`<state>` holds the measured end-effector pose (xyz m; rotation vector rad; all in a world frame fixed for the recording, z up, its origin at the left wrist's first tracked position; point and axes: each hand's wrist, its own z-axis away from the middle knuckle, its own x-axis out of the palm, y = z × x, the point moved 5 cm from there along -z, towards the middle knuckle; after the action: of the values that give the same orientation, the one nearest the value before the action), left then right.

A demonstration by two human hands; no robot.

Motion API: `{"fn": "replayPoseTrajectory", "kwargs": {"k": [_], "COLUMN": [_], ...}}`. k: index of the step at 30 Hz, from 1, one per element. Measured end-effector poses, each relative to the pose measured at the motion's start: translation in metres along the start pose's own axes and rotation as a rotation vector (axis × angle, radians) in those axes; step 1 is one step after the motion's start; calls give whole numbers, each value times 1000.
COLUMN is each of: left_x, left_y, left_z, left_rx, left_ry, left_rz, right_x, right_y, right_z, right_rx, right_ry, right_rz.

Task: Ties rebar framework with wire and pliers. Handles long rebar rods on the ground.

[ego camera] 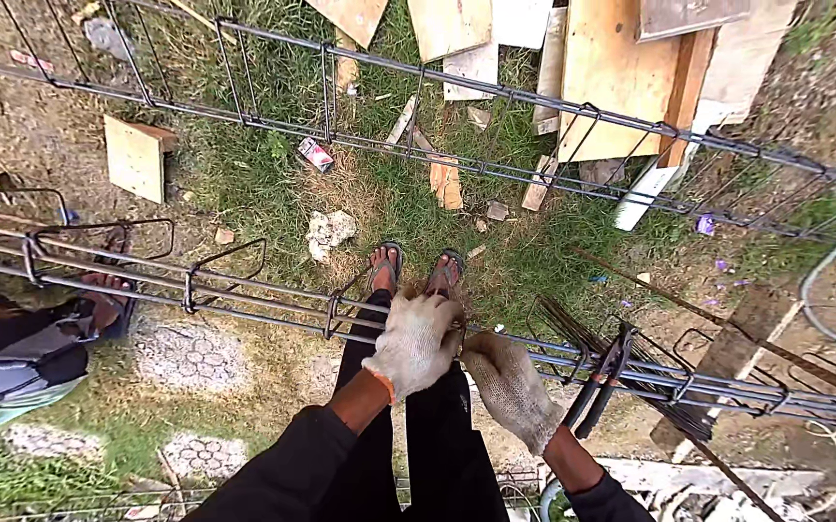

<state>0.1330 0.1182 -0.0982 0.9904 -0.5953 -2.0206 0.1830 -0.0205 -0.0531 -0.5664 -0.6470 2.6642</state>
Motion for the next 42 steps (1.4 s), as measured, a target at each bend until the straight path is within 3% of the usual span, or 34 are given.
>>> {"fn": "replayPoseTrajectory", "kwargs": {"k": [9,15,19,22,25,29,35,42], "left_x": [12,1,3,6,15,33,38,37], "left_y": [8,9,6,6,14,26,23,17], "left_z": [4,-11,-1,17,31,28,18,19], "left_rx": [126,33,-79,-124,-104,-117,-136,-20], "left_ry": [120,-119,44,367,553,512,444,618], "left_rz": [91,75,72,129,108,-52,-20,119], "right_x": [-3,-21,-30,-28,-24,-17,-22,-46], "right_y": [-36,-50,-60,-64,-68,-63,-37,4], "right_z": [-3,-34,-59,-83,-100,-118,-128,-89], "right_rx": [-289,-248,-272,-330,-395,-408,-399,-91], "right_ry": [16,-238,-411,-560,-616,-674,-590,-348], "right_rz": [613,720,756,826,856,805,655,484]}}
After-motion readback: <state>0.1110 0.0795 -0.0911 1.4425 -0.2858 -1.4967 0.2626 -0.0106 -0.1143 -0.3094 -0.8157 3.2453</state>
